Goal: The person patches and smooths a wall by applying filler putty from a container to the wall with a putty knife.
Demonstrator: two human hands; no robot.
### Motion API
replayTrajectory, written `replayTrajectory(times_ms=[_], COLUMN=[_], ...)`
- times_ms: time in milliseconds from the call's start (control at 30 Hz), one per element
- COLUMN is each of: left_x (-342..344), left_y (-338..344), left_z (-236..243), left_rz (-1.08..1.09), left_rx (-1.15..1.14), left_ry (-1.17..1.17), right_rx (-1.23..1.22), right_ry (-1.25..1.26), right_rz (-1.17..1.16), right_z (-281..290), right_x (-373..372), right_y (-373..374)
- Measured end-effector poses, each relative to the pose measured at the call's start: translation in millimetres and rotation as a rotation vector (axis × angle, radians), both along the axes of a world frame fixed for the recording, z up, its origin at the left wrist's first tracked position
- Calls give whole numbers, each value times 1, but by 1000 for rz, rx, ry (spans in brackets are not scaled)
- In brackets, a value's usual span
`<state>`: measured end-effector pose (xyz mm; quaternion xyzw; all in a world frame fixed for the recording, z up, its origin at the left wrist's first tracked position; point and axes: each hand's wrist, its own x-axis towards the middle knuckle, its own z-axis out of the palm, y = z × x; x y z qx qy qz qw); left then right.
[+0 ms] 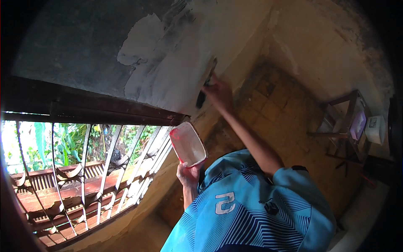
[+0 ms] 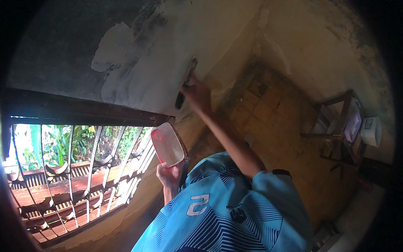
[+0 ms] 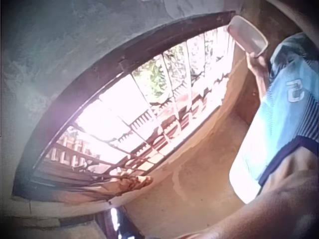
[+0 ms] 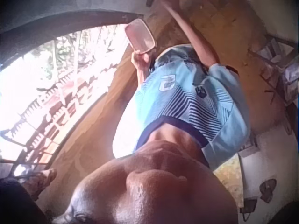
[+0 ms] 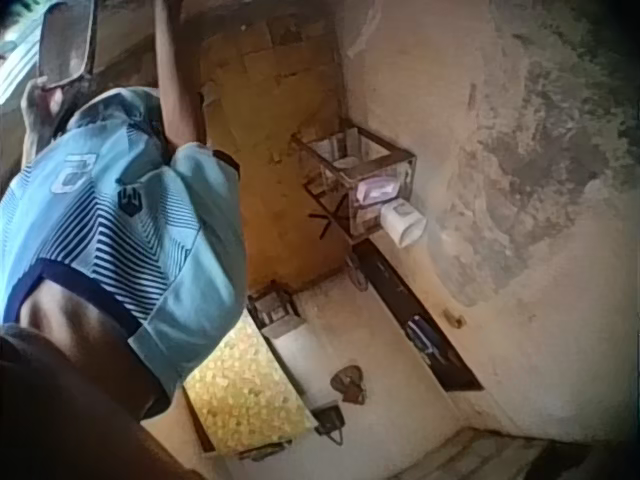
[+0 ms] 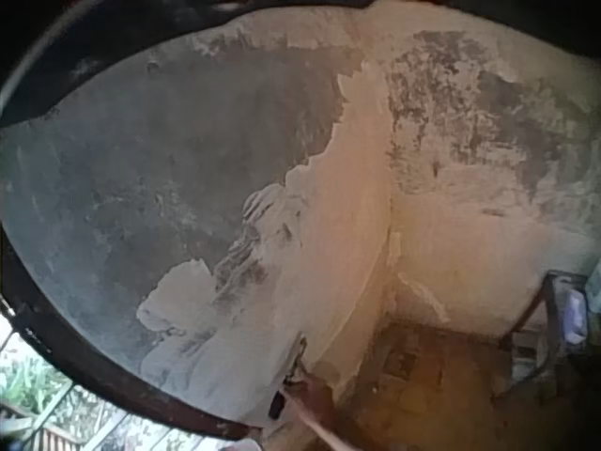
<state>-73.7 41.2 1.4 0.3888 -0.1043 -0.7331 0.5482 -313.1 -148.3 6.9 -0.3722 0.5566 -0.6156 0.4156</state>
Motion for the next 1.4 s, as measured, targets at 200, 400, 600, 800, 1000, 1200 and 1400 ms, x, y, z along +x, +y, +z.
replayTrajectory(times_ms=[200,400,600,800,1000,1200,1400], left_x=[2,16,31,39,46,57,55], left_y=[3,9,15,18,23,24,21], left_z=[9,6,5,10,12,12,17], left_rz=[20,32,70,76,58,35,85], left_rx=[6,-4,7,25,31,22,36], left_ry=[-24,14,-8,-53,-92,-72,-88], right_rx=[120,71,73,49,134,106,90], right_ry=[313,179,68,197,344,304,225], right_rz=[7,25,80,-25,-74,-22,-84], right_z=[-14,-23,-22,-27,-41,-37,-40], right_x=[-43,22,48,-3,-26,49,35], right_y=[-43,-17,27,-9,-47,0,7])
